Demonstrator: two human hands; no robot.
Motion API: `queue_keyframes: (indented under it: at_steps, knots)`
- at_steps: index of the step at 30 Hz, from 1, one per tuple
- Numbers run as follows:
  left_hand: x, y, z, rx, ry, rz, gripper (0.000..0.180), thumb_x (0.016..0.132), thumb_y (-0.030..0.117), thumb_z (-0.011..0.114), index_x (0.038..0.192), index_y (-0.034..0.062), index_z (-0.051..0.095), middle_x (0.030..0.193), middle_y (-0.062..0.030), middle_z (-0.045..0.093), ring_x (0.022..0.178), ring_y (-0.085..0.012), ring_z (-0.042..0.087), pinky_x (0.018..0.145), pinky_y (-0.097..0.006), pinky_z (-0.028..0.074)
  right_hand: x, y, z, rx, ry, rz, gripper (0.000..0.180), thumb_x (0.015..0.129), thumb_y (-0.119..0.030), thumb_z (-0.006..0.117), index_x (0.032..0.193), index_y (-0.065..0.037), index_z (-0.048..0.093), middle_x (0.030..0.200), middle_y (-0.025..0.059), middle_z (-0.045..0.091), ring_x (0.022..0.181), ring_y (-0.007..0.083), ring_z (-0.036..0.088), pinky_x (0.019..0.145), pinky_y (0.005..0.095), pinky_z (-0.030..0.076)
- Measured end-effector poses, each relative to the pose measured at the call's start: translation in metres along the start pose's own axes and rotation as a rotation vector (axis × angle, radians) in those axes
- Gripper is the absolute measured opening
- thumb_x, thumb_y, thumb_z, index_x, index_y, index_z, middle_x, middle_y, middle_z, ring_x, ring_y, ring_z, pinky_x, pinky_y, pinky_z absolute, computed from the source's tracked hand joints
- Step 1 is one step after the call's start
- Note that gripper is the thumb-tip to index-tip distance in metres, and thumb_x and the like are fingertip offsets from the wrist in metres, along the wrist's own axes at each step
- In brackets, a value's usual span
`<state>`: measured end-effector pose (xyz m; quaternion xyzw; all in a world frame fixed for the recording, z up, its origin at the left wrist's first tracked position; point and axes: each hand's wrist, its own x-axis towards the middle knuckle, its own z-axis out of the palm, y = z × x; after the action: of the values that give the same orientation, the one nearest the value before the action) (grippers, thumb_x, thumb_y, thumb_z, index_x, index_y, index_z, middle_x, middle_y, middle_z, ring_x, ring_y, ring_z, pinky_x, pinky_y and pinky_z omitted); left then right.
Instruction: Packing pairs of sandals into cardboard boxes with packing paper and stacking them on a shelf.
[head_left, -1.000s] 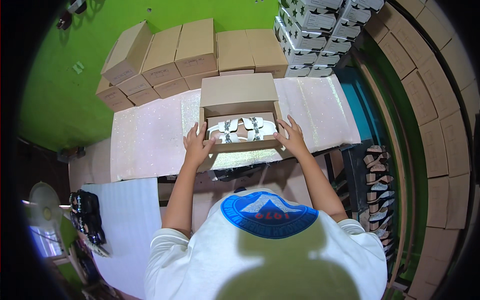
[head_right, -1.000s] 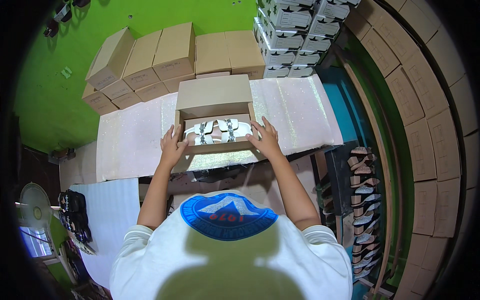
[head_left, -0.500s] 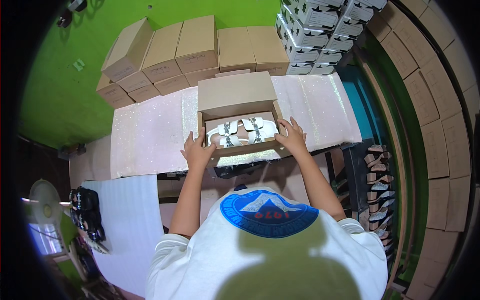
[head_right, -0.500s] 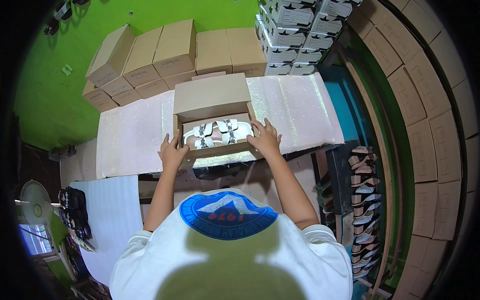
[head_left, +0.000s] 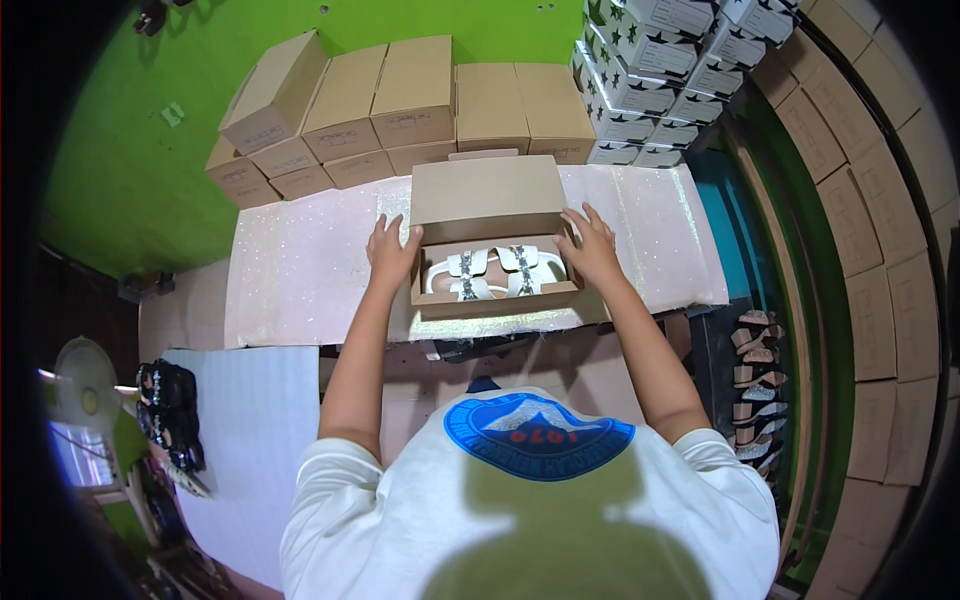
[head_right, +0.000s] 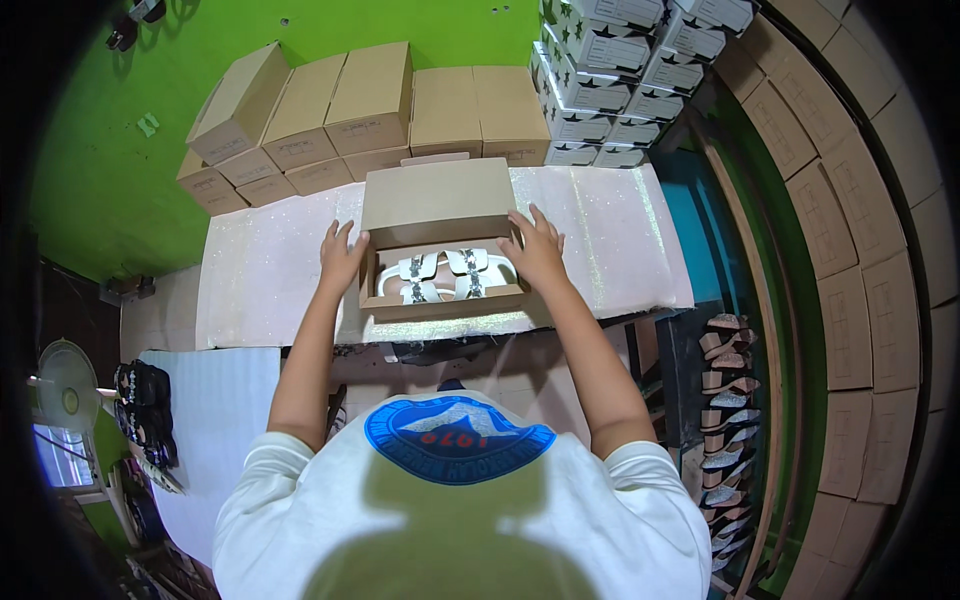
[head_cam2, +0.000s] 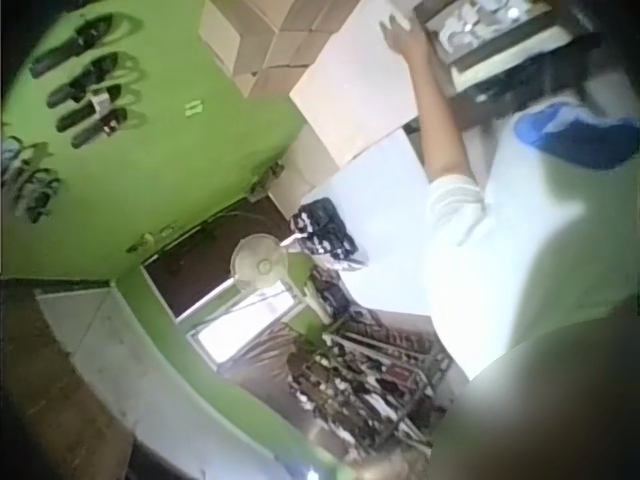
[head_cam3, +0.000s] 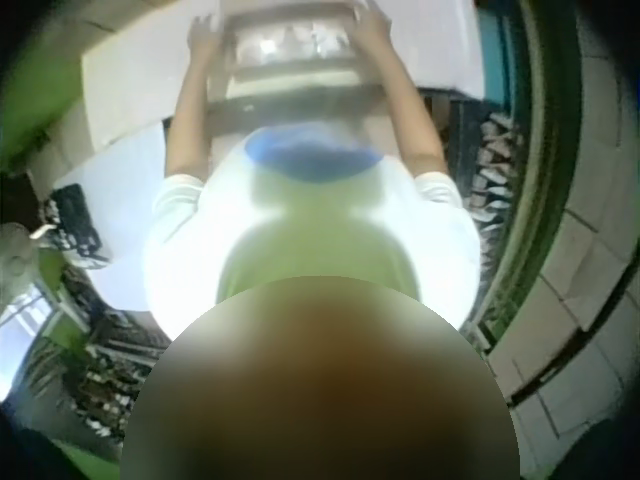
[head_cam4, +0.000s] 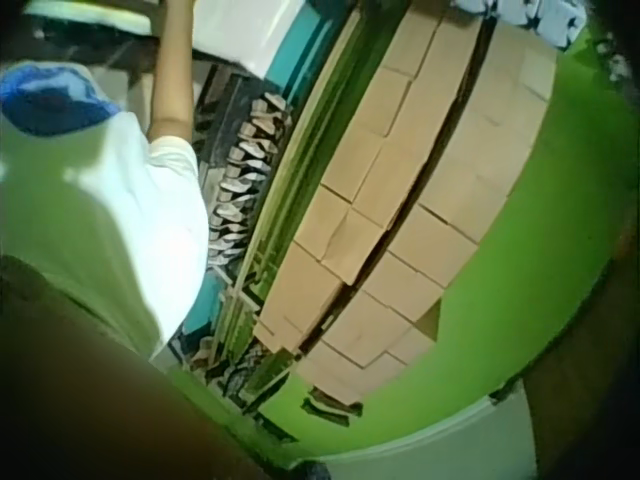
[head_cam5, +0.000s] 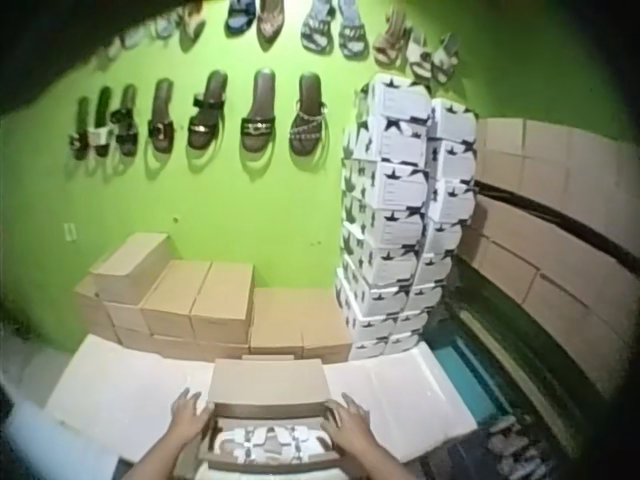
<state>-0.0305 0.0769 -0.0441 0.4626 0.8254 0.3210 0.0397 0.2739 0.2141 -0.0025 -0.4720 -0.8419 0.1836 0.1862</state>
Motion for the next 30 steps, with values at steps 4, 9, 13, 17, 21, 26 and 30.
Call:
queue_keyframes:
  at_steps: [4,9,13,17,21,26,30]
  knots:
    - [0.047,-0.028,0.014,-0.498,-0.311,-0.28,0.055,0.087,0.048,0.044,0.106,-0.0021,0.059,0.104,-0.0257,0.058,0.096,-0.0345,0.056,0.086,-0.038,0.041,0.037,-0.022,0.001,0.018,-0.068,-0.029,0.055,0.075,-0.036,0.064,0.127,-0.023,0.047,0.139,0.0143,0.032,0.128,0.0345,0.028,0.102,0.0597,0.016]
    - [0.071,0.005,0.014,-0.498,-0.183,-0.324,0.054,0.088,0.045,0.044,0.096,-0.0048,0.061,0.094,-0.0225,0.062,0.091,-0.0317,0.059,0.083,-0.036,0.042,0.061,-0.041,0.003,-0.076,-0.114,-0.084,0.059,0.075,-0.037,0.064,0.129,-0.023,0.044,0.14,0.0143,0.031,0.129,0.0343,0.025,0.102,0.0619,0.014]
    - [0.08,-0.003,0.007,-0.448,-0.085,-0.263,0.053,0.088,0.045,0.043,0.094,-0.0049,0.061,0.098,-0.023,0.061,0.095,-0.0349,0.056,0.085,-0.038,0.041,0.079,-0.068,0.001,-0.18,0.038,-0.209,0.06,0.078,-0.041,0.06,0.132,-0.025,0.04,0.141,0.0135,0.029,0.131,0.0341,0.022,0.102,0.0633,0.009]
    - [0.081,0.016,-0.015,-0.374,-0.011,-0.14,0.053,0.088,0.046,0.043,0.095,-0.0037,0.06,0.104,-0.0239,0.058,0.1,-0.0368,0.053,0.088,-0.039,0.04,0.088,-0.079,-0.017,-0.297,0.297,-0.347,0.049,0.083,-0.043,0.054,0.128,-0.026,0.046,0.135,0.0068,0.039,0.131,0.0329,0.024,0.101,0.0658,0.004]
    - [0.061,0.042,-0.042,-0.407,0.167,0.049,0.051,0.087,0.048,0.046,0.104,0.0014,0.058,0.118,-0.0195,0.052,0.115,-0.0359,0.044,0.099,-0.045,0.029,0.073,-0.087,-0.037,-0.229,0.208,-0.374,0.035,0.084,-0.04,0.053,0.116,-0.026,0.058,0.118,0.0,0.055,0.126,0.0308,0.033,0.099,0.0683,0.003]
    - [-0.006,0.092,-0.078,0.276,0.157,0.44,0.041,0.08,0.045,0.054,0.111,0.0194,0.059,0.132,-0.0063,0.043,0.126,-0.0309,0.031,0.102,-0.062,0.004,0.005,-0.079,-0.035,-0.19,0.248,-0.507,0.019,0.082,-0.032,0.057,0.099,-0.025,0.065,0.099,-0.0058,0.062,0.118,0.0262,0.042,0.098,0.0683,0.002]
    - [-0.057,0.09,-0.051,0.392,0.045,0.508,0.046,0.077,0.051,0.056,0.11,0.0206,0.06,0.13,-0.007,0.045,0.127,-0.031,0.031,0.097,-0.068,0.008,-0.043,-0.06,-0.006,-0.166,0.226,-0.533,0.019,0.077,-0.028,0.064,0.095,-0.024,0.065,0.1,-0.0075,0.061,0.118,0.0246,0.043,0.097,0.0691,0.003]
